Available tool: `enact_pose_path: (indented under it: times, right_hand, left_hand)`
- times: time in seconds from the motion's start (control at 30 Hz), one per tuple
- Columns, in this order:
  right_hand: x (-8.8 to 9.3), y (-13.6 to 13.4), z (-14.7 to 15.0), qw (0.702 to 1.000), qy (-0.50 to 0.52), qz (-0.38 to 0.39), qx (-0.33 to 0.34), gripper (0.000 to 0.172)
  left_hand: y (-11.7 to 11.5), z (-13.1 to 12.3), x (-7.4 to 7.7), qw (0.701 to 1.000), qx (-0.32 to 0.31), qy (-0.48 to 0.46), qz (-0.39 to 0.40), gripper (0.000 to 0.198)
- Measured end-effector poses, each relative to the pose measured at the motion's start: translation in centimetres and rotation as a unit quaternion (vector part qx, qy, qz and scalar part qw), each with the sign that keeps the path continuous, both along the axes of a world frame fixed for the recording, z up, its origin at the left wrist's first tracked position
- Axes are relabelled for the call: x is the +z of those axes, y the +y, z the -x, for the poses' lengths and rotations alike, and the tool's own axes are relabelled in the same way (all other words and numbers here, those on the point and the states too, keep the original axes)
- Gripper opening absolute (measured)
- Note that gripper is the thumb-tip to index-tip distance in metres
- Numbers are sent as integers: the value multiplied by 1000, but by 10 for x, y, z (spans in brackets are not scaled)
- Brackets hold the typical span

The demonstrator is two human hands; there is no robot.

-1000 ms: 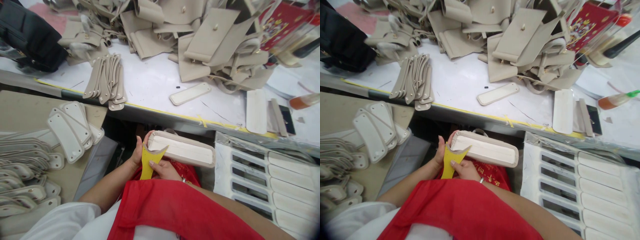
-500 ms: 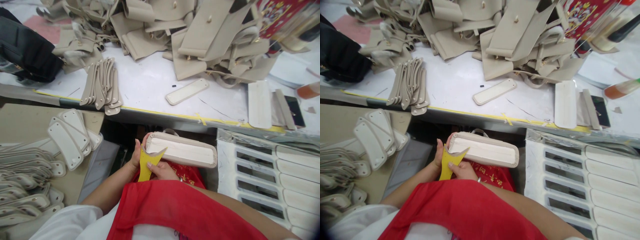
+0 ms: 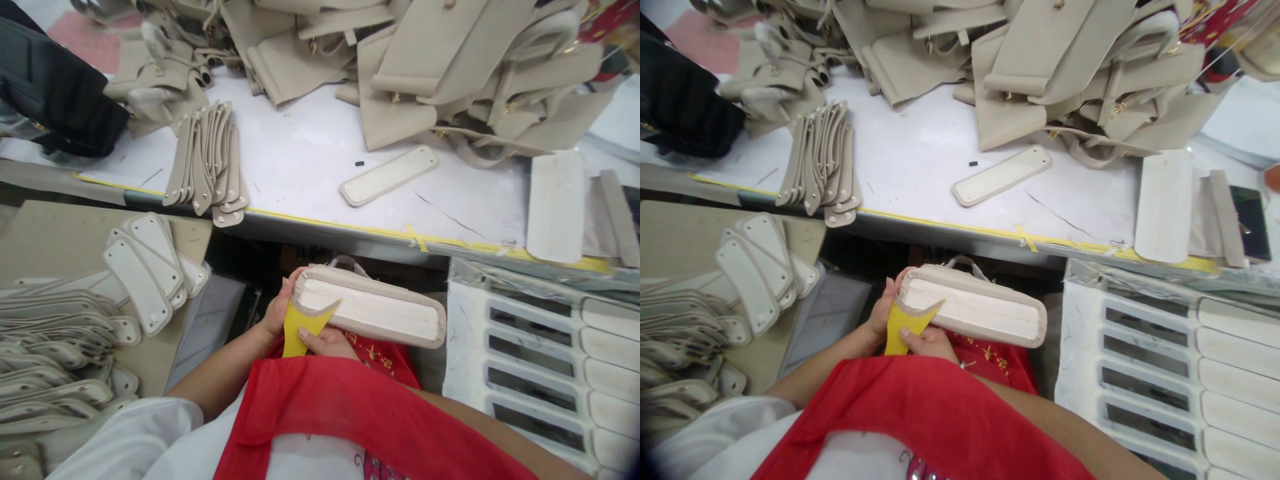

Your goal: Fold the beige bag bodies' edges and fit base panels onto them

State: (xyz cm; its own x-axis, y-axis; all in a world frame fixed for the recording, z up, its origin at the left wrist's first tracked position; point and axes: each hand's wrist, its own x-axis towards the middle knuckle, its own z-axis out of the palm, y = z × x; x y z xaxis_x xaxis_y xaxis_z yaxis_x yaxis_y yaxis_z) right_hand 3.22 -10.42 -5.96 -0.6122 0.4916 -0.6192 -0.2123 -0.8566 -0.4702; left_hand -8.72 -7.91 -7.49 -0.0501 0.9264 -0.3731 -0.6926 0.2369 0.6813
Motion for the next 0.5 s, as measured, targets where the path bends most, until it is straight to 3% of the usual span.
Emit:
enact_pose_path:
  times: [0.27,0.5]
  right_hand:
    - [-4,-7,-2,999,-33,-7,-18,39]
    - [-2,-8,-4,998,-49,-31,-34,44]
  left_hand:
    - [0,5,6,992,-24,120,-22,38]
    - [-1,8,4,961,-32,274,-5,38]
